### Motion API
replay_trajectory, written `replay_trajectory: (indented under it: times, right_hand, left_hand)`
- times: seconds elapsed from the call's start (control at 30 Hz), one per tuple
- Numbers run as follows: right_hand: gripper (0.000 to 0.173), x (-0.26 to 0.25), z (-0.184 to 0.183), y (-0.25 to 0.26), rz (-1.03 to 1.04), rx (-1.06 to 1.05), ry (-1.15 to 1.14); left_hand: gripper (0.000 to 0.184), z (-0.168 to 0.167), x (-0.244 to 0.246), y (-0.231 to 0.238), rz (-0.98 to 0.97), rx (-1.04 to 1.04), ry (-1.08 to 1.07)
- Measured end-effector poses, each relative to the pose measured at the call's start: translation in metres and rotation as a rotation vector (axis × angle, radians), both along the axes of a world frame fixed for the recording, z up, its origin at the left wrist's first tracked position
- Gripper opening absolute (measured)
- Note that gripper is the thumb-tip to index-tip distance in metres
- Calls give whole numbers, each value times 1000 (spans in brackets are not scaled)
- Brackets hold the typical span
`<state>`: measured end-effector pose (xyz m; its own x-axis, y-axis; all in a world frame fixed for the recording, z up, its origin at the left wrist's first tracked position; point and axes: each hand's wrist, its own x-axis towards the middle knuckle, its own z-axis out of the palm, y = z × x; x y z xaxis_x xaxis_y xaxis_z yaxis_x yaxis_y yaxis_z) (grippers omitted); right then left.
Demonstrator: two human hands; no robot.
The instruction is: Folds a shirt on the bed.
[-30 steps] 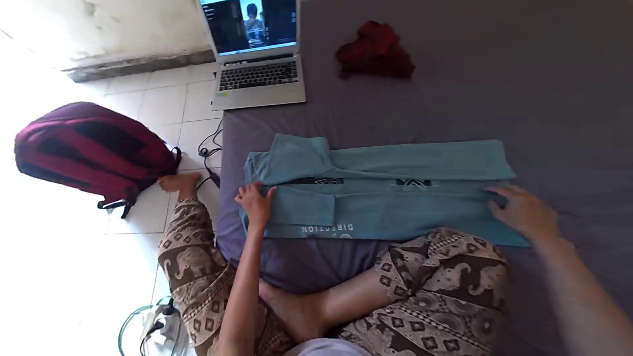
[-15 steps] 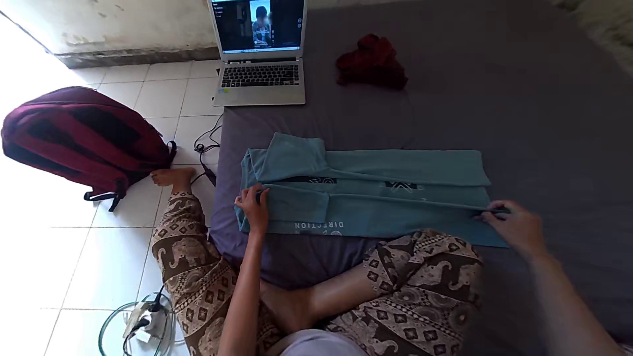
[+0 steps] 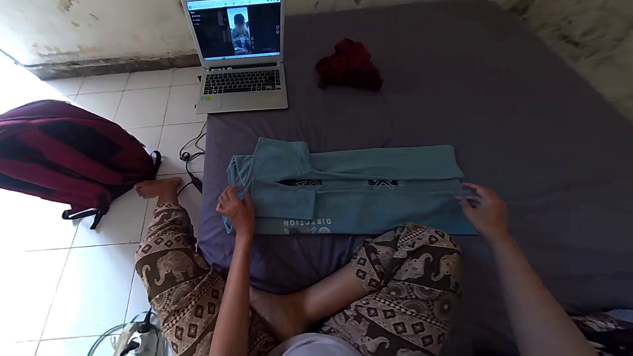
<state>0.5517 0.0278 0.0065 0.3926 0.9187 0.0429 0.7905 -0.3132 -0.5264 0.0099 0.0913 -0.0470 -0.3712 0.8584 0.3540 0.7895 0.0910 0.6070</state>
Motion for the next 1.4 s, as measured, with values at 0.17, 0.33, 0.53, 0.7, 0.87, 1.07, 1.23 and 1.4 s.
replay_trajectory:
  times: [0.17,0.33,0.53,0.7,0.87,1.07,1.23,1.4]
  right_hand:
    - [43,-16,-21,-7,-35,117,-153]
    - [61,-10,-79,-19,32,0,-305]
    - [62,-38,-30,17,-123,2,-101]
    - [39,-135,38,80,232,-12,-18]
    - [44,-265,40,140,422,-275,201]
    - [61,-316,20,177,251,-605,240]
    - [46,-306,17,180,293,-588,317]
    - [43,-300,37,173,261,-529,422]
  left_hand:
    - [31,-20,-21,-35,54,-69,128]
    - [28,-17,-39,-37,131,-145,92]
    - [29,11,-37,-43,237,-116,37]
    - [27,29,7,-32,-139,-155,-19]
    - [27,31,37,1,-143,-134,-27]
    - [42,43,17,63,-105,-482,-96]
    - [52,60,21,86,-155,-815,-81]
    - [42,71,18,106,-326,-713,-211]
